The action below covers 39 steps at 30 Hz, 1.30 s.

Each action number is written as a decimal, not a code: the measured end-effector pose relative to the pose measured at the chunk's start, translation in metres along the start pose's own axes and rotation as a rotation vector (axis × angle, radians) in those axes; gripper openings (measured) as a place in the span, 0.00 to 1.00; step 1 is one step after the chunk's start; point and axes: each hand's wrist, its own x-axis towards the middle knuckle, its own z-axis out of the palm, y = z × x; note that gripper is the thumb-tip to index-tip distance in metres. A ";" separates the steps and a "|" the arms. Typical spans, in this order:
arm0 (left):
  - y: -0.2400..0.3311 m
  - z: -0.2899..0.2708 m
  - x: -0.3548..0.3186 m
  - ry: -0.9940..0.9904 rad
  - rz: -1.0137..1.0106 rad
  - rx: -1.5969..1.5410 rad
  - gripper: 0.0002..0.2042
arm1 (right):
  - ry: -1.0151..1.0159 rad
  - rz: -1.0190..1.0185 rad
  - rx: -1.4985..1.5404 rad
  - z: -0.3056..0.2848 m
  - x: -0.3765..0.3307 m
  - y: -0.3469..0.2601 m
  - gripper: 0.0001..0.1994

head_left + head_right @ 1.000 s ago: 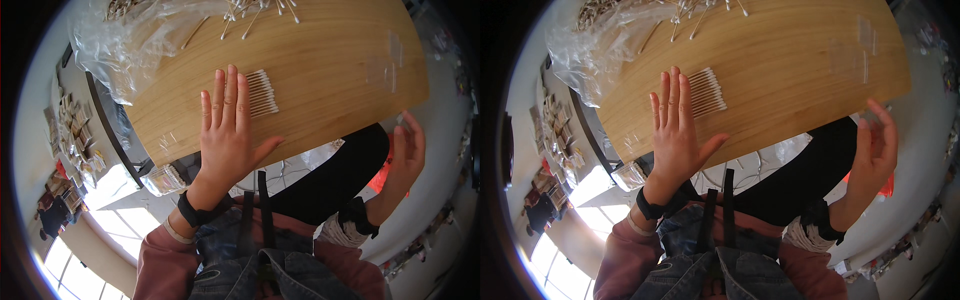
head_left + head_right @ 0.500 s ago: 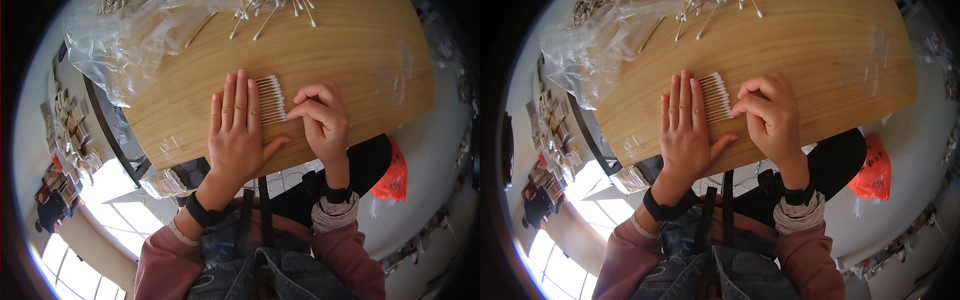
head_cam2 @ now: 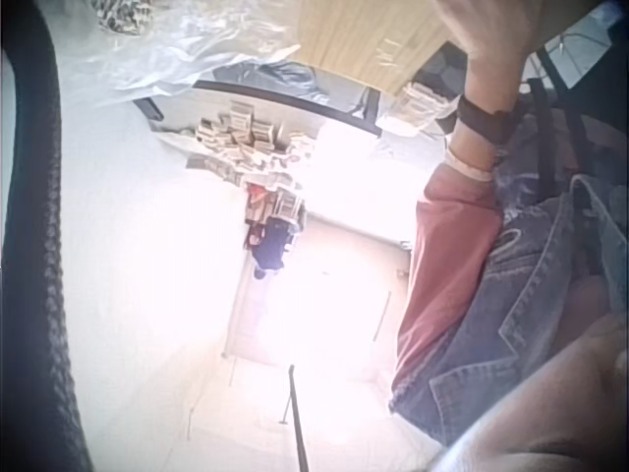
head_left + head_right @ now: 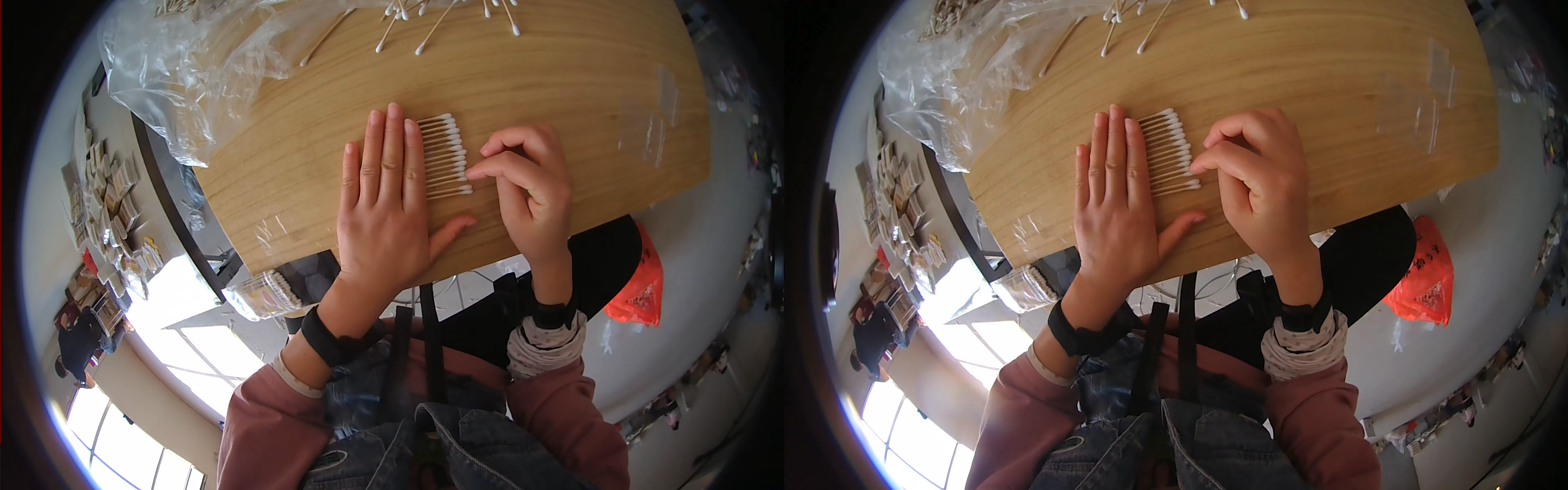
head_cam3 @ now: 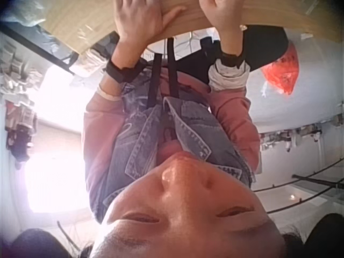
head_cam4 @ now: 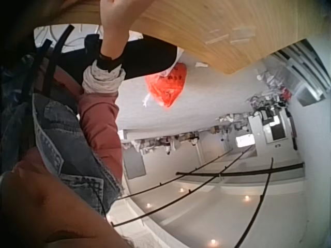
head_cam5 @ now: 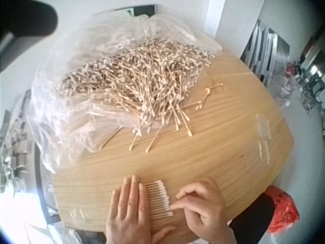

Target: Manually arranging cotton swabs into a plastic case and applying a product label.

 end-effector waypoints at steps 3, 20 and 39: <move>0.000 -0.001 0.000 -0.004 0.002 0.006 0.54 | -0.047 -0.036 -0.044 -0.004 -0.001 0.002 0.12; 0.001 -0.001 0.001 -0.004 -0.006 -0.006 0.54 | -0.051 0.031 -0.036 -0.002 0.000 -0.001 0.15; 0.002 -0.003 0.002 0.006 -0.021 -0.014 0.50 | -0.024 -0.010 -0.136 0.001 0.004 -0.003 0.16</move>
